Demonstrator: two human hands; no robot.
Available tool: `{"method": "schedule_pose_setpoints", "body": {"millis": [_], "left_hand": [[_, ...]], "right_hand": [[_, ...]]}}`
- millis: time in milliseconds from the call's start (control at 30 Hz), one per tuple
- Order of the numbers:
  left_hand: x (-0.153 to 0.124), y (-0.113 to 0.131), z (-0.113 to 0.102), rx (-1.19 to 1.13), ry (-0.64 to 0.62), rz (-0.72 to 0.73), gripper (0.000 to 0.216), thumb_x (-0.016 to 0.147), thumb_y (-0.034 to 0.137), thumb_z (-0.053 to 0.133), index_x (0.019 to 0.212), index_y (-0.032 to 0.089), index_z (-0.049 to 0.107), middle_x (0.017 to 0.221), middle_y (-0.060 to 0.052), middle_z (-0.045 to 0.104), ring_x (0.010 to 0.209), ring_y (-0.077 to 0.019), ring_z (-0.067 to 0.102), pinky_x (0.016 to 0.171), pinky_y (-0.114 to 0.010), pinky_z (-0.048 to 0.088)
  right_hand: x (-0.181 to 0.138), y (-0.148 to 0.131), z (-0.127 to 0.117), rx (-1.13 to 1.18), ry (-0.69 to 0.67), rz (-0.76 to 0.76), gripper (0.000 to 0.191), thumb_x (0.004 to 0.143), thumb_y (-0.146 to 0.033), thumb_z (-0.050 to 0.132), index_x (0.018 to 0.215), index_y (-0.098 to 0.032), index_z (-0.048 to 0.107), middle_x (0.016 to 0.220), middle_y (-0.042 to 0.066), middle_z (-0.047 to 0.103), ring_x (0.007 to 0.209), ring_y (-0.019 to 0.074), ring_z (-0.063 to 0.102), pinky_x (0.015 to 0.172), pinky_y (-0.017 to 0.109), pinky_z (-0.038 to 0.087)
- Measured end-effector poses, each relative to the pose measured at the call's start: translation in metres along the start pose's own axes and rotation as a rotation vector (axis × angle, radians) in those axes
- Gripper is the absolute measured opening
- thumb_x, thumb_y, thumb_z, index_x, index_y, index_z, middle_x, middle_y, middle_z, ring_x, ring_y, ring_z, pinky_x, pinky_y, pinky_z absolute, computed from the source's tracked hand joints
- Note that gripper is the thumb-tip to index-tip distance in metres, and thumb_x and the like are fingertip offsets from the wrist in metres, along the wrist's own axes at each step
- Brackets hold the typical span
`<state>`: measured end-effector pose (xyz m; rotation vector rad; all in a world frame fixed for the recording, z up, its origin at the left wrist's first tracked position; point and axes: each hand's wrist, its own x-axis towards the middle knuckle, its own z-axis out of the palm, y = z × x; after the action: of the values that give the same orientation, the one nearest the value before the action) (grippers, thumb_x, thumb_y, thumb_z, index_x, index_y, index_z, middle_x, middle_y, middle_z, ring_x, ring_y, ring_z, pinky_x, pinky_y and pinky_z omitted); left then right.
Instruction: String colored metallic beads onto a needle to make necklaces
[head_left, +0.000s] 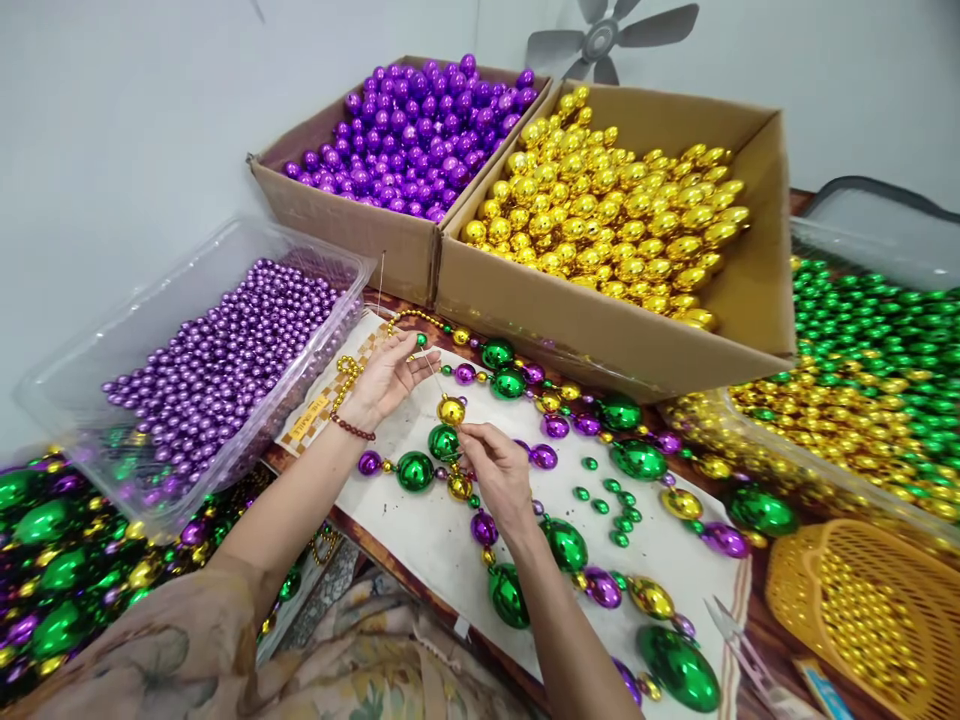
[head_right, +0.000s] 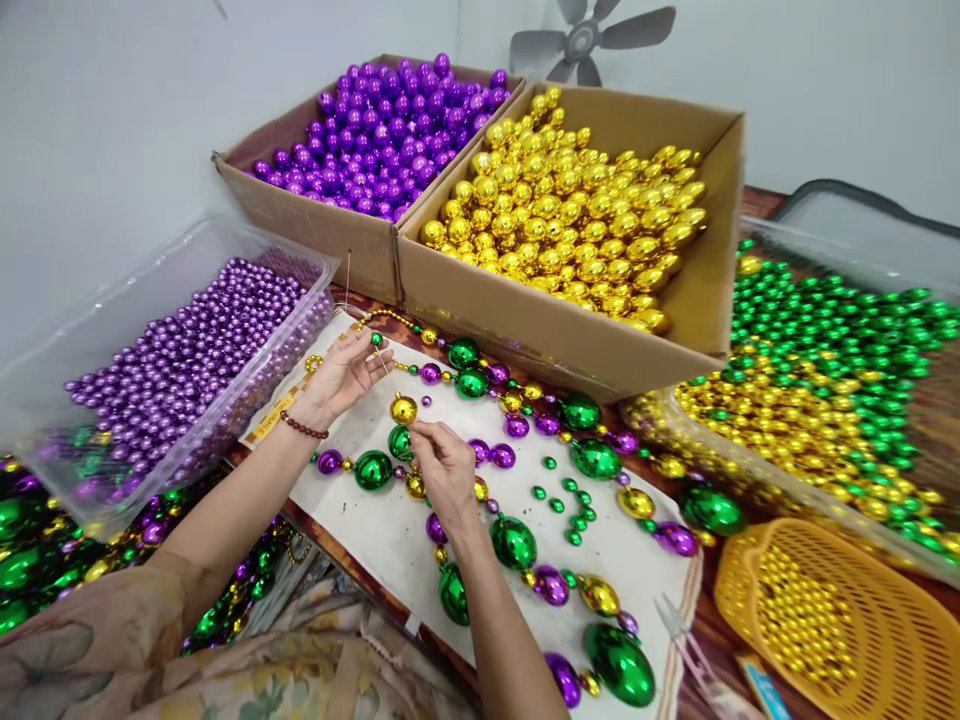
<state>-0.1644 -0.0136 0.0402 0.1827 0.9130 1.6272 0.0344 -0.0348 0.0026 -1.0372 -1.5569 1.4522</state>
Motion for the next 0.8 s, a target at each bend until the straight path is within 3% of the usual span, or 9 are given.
{"method": "schedule_pose_setpoints", "body": {"millis": [500, 600, 800], "left_hand": [[-0.002, -0.002, -0.009, 0.068, -0.030, 0.046, 0.017, 0.079, 0.018, 0.079, 0.089, 0.016, 0.065, 0.087, -0.001, 0.073, 0.080, -0.0165, 0.074, 0.084, -0.033, 0.058], [-0.003, -0.003, -0.011, 0.090, -0.042, 0.059, 0.019, 0.080, 0.017, 0.078, 0.097, 0.016, 0.068, 0.089, -0.002, 0.074, 0.083, -0.0171, 0.074, 0.087, -0.034, 0.056], [-0.017, -0.018, -0.011, 0.123, -0.129, 0.001, 0.021, 0.078, 0.018, 0.078, 0.098, 0.013, 0.073, 0.094, -0.006, 0.074, 0.086, -0.0150, 0.071, 0.084, -0.028, 0.053]], "right_hand": [[-0.002, 0.007, 0.004, -0.001, -0.006, 0.036, 0.018, 0.084, -0.035, 0.063, 0.085, -0.021, 0.074, 0.070, 0.001, 0.066, 0.050, 0.0122, 0.057, 0.048, 0.025, 0.045], [0.000, 0.008, 0.006, 0.021, 0.001, 0.062, 0.019, 0.084, -0.037, 0.064, 0.086, -0.021, 0.074, 0.070, 0.000, 0.066, 0.052, 0.0128, 0.059, 0.049, 0.025, 0.046], [0.019, 0.002, 0.010, 0.214, 0.065, 0.175, 0.034, 0.075, -0.037, 0.073, 0.105, -0.021, 0.067, 0.066, -0.005, 0.064, 0.053, 0.0133, 0.062, 0.049, 0.025, 0.052]]}}
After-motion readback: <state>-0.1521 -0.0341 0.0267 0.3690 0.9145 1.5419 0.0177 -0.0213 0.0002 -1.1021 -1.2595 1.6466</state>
